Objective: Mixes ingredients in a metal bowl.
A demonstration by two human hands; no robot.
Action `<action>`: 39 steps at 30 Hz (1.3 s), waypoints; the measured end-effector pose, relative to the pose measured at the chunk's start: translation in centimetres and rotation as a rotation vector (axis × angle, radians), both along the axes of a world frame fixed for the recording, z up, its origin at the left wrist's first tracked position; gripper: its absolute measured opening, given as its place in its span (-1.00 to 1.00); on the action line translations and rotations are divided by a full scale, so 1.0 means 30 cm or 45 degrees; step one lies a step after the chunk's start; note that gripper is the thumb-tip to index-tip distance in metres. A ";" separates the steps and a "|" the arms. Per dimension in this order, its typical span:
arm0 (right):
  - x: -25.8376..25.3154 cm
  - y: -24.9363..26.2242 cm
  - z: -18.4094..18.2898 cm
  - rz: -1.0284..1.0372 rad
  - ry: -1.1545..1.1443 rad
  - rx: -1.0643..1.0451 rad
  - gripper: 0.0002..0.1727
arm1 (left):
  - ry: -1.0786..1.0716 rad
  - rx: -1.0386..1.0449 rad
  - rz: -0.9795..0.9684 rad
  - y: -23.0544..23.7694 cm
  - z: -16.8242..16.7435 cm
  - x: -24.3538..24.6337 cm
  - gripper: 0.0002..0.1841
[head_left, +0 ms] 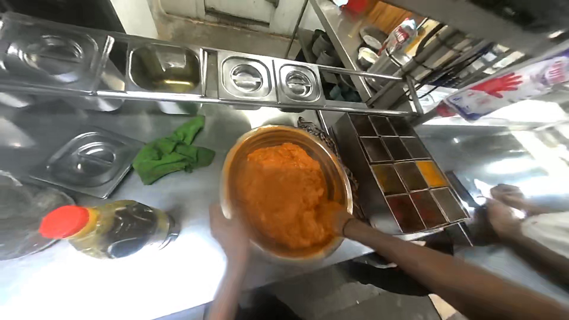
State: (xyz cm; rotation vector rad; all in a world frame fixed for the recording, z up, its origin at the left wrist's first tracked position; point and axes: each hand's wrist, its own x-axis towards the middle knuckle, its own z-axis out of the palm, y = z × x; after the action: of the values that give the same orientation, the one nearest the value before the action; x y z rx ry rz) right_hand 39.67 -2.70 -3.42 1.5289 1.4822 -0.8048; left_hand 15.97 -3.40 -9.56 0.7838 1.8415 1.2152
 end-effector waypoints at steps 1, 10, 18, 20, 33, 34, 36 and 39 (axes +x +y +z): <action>-0.049 -0.004 0.039 0.014 0.038 -0.074 -0.55 | 0.002 -0.036 0.029 -0.065 0.008 0.030 -0.65; -0.206 0.388 0.158 0.647 0.350 0.387 -0.59 | 0.116 -0.147 -0.495 0.135 0.052 -0.237 -0.71; 0.047 0.388 0.047 0.014 0.019 0.452 -0.56 | -0.017 -0.105 -0.476 0.291 -0.004 -0.186 -0.91; 0.120 0.206 0.057 -0.106 0.048 0.346 -0.56 | -0.061 -0.055 -0.351 0.216 -0.014 -0.153 -0.89; -0.192 0.027 -0.087 0.425 0.621 0.202 -0.58 | -0.204 -0.019 -0.181 0.064 -0.009 -0.120 -0.83; -0.134 0.020 -0.049 0.429 0.549 0.196 -0.59 | -0.196 -0.011 -0.192 0.067 -0.011 -0.124 -0.83; -0.045 0.038 0.027 0.306 0.280 0.214 -0.63 | -0.193 -0.019 -0.218 0.064 -0.013 -0.122 -0.82; 0.010 0.160 0.116 -0.016 0.024 0.324 -0.54 | -0.202 -0.083 -0.302 0.053 -0.010 -0.129 -0.76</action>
State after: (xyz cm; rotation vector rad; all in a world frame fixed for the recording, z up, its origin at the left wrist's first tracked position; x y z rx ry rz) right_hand 39.97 2.10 0.07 1.7218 1.6399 -0.6585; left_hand 12.09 -1.82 -9.86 0.8201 1.6017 1.0305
